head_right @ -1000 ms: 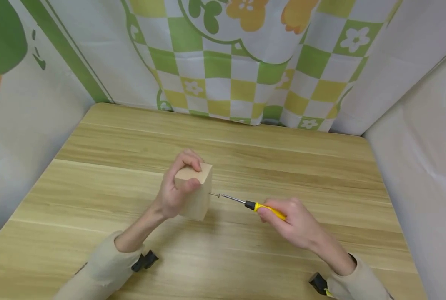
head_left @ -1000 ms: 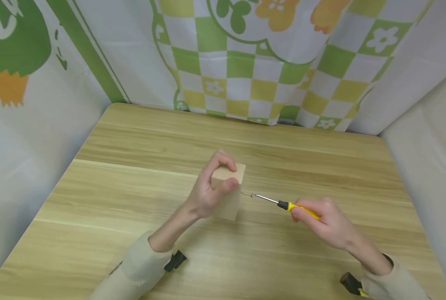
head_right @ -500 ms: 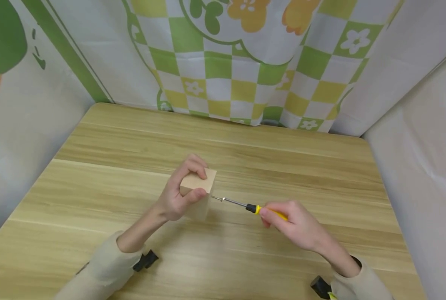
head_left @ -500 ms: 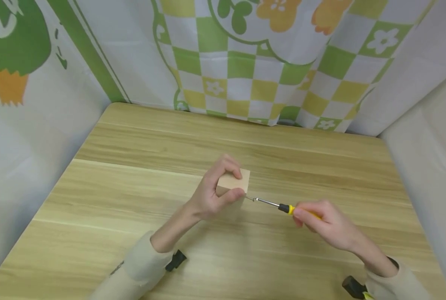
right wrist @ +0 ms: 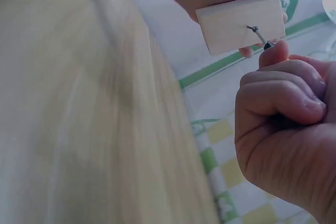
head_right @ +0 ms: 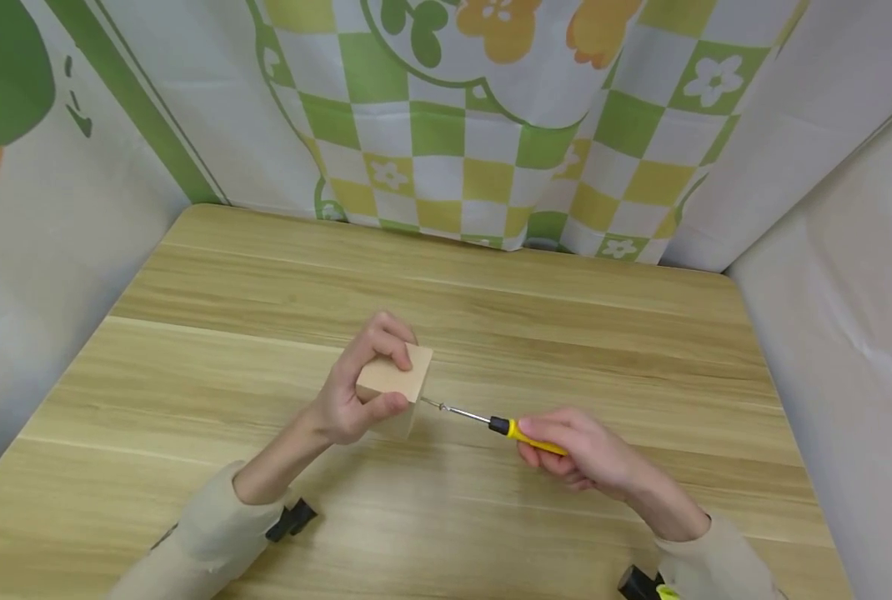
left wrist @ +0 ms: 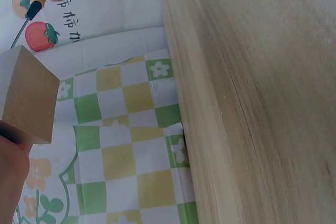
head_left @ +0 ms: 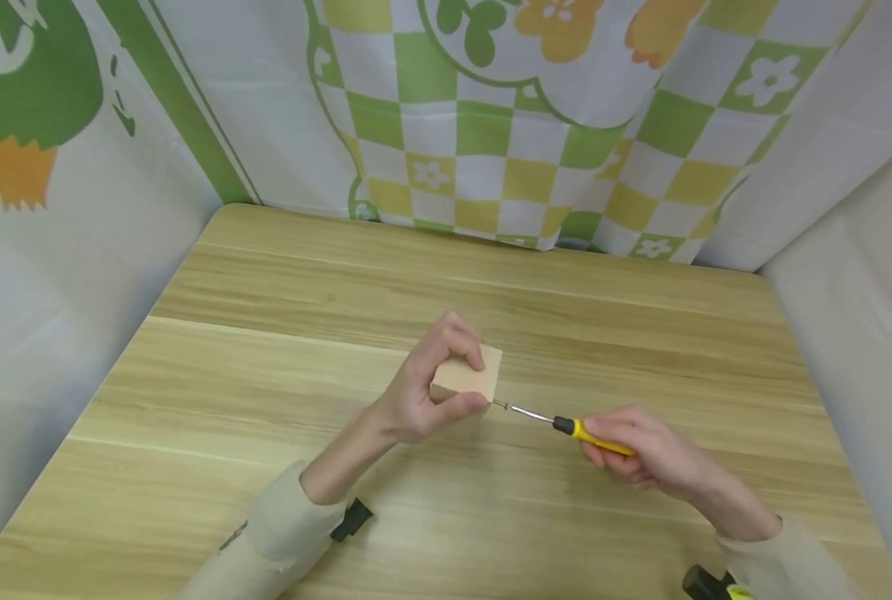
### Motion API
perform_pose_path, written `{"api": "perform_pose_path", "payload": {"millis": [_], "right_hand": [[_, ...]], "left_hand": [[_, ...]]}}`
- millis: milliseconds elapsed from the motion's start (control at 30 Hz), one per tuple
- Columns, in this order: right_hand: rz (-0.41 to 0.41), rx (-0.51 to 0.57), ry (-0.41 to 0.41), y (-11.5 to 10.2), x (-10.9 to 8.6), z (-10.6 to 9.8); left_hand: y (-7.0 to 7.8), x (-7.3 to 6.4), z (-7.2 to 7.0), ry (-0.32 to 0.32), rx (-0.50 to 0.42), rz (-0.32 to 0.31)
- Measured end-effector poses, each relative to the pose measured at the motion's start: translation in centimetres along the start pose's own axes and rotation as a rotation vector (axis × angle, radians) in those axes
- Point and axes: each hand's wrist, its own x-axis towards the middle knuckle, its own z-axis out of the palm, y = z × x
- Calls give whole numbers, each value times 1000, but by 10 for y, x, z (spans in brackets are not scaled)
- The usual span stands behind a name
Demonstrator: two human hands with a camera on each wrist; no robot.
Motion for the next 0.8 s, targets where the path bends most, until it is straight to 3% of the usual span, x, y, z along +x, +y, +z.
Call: {"api": "perform_pose_path", "payload": {"millis": [67, 167, 267, 367, 533, 633, 733, 800], "right_hand": [[20, 205, -89, 6, 2, -3], [56, 388, -164, 15, 3, -6], [68, 442, -182, 22, 5, -8], [69, 392, -149, 24, 6, -11], [83, 127, 4, 22, 7, -9], [86, -147, 135, 16, 6, -3], [27, -504, 255, 11, 6, 3], [-11, -662, 304, 8, 7, 7]], "left_hand": [[0, 0, 0, -6, -1, 10], [0, -1, 1, -19, -3, 17], [-2, -3, 2, -48, 11, 23], [-5, -5, 2, -71, 20, 22], [-11, -9, 2, -48, -13, -61], [-15, -12, 2, -11, -37, -141], [-16, -14, 2, 19, -59, -207], [-14, -14, 4, 6, -70, -217]]}}
